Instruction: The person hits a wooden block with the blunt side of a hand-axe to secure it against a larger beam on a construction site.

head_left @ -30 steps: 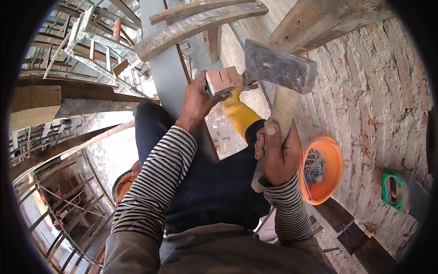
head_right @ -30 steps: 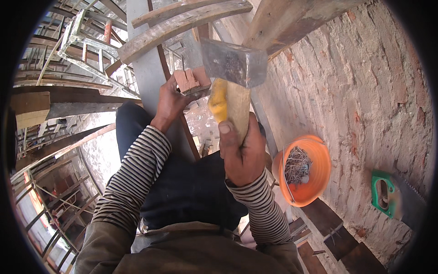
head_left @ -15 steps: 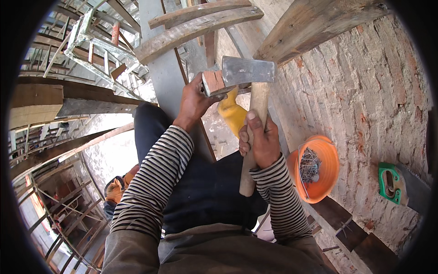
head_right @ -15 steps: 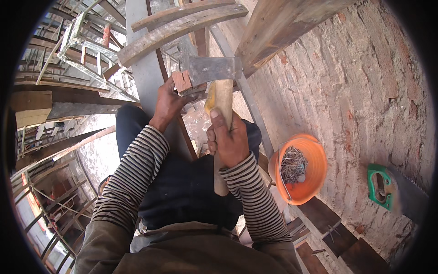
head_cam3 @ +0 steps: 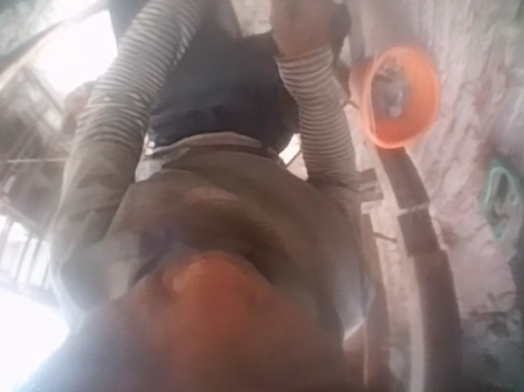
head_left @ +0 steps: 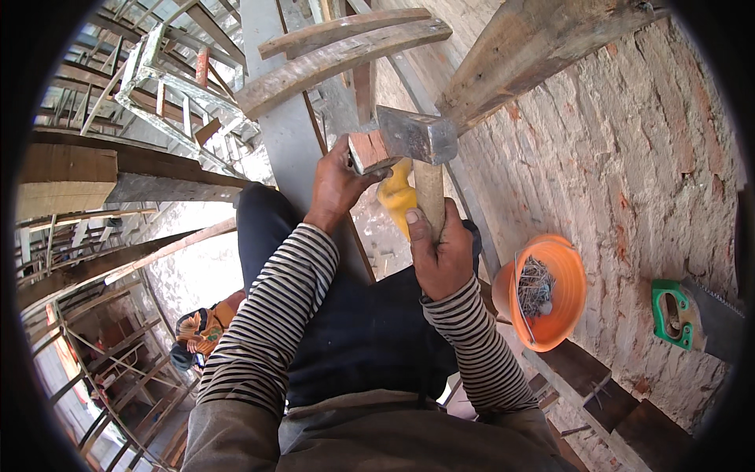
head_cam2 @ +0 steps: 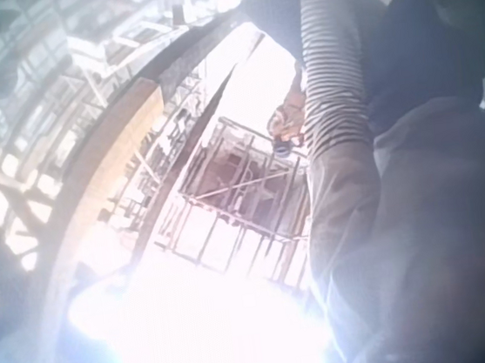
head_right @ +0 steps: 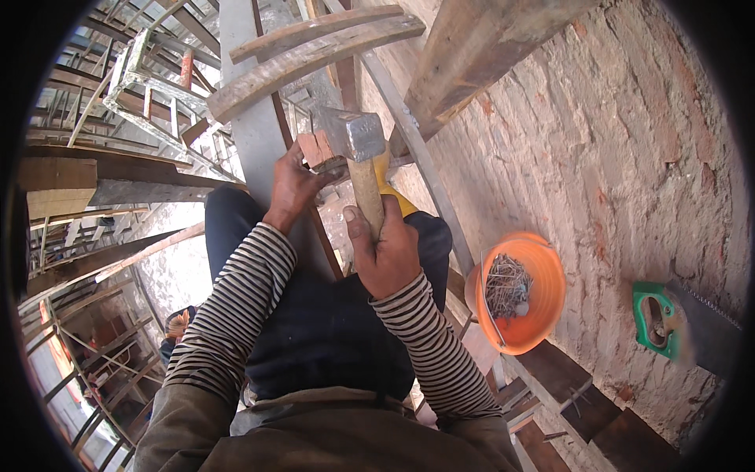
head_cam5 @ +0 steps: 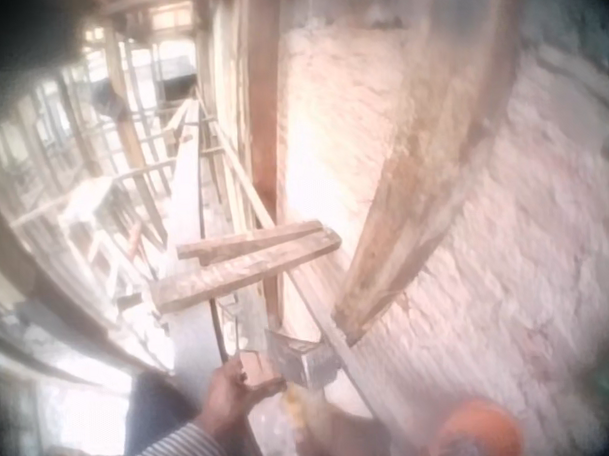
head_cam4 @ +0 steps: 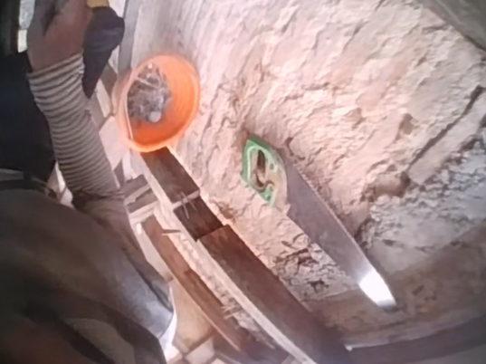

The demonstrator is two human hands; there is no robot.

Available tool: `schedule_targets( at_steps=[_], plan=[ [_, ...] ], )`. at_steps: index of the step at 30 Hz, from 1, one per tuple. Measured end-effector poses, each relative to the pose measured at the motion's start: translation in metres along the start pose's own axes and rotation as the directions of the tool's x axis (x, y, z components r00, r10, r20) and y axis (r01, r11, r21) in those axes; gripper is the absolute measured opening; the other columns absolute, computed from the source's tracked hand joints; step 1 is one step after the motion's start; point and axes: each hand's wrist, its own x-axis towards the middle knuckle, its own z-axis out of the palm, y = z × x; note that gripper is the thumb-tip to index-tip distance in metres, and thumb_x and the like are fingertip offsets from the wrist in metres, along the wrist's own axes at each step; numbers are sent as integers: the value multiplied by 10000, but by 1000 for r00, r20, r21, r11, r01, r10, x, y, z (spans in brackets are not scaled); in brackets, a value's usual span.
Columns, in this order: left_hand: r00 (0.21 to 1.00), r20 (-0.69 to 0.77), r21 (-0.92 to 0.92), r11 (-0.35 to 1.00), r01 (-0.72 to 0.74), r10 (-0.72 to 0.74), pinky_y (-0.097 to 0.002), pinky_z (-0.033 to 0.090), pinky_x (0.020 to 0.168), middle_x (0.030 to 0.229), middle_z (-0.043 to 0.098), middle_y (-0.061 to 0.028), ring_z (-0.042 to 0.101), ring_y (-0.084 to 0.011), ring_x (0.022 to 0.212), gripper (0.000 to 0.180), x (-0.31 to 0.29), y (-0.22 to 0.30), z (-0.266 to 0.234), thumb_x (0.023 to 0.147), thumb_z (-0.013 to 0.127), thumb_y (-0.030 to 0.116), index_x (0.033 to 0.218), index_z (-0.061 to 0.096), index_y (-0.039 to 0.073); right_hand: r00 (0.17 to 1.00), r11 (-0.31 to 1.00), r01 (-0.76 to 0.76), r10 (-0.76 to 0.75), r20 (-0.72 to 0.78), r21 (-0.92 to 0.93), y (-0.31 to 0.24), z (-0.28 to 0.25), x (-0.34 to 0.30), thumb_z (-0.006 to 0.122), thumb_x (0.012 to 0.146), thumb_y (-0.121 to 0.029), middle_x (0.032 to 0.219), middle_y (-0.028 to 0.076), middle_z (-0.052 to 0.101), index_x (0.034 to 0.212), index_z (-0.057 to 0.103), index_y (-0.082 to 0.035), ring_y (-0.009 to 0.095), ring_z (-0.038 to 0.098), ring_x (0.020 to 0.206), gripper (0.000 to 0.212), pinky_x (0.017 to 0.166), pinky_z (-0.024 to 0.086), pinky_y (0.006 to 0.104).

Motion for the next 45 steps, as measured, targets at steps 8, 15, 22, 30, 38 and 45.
schedule_targets(
  at_steps=[8,15,22,30,38,45],
  plan=[
    [998,-30,89,995,-44,47,-363,566,925,1137,749,-149,731,-262,1061,616,0,-2,-1,703,939,117,1226,623,33,974,980,178,-163,-156,85,-21,-8,-8,676,985,-155,742,197,658,1155,521,67,359,716,662,320,602,544,376],
    [998,-6,118,991,-64,65,-361,566,918,1139,747,-159,733,-266,1053,620,3,4,3,708,937,120,1233,618,36,1000,993,-12,10,-21,-114,15,3,3,668,990,-173,764,226,658,1134,532,32,425,707,717,285,612,544,435],
    [1000,-3,83,996,-12,12,-349,560,933,1148,748,-126,723,-217,1050,592,1,2,-2,721,935,112,1217,622,30,959,868,-256,282,3,426,-13,-15,3,586,1064,-298,688,-2,553,1180,554,26,65,501,539,346,485,405,232],
    [999,40,0,1000,-16,16,-343,545,970,1166,742,-108,694,-186,1077,605,2,-4,4,719,935,105,1238,634,27,984,977,-176,174,27,124,13,-5,4,621,1036,-234,703,137,642,1121,548,56,250,672,594,311,565,501,352],
    [996,51,83,995,62,-67,-340,570,921,1137,748,-94,708,-176,1042,530,-4,0,3,764,907,103,1218,644,29,994,957,-99,105,-9,272,2,-12,-15,644,1023,-254,721,141,659,1096,538,56,253,702,632,336,583,522,352],
    [999,41,32,999,24,-25,-332,572,904,1117,754,-91,707,-161,1026,526,-5,-5,0,756,919,116,1200,651,32,994,980,54,-34,-106,193,-7,-3,-9,661,1009,-228,757,160,668,1152,536,69,294,724,681,353,606,537,359]
  ],
)
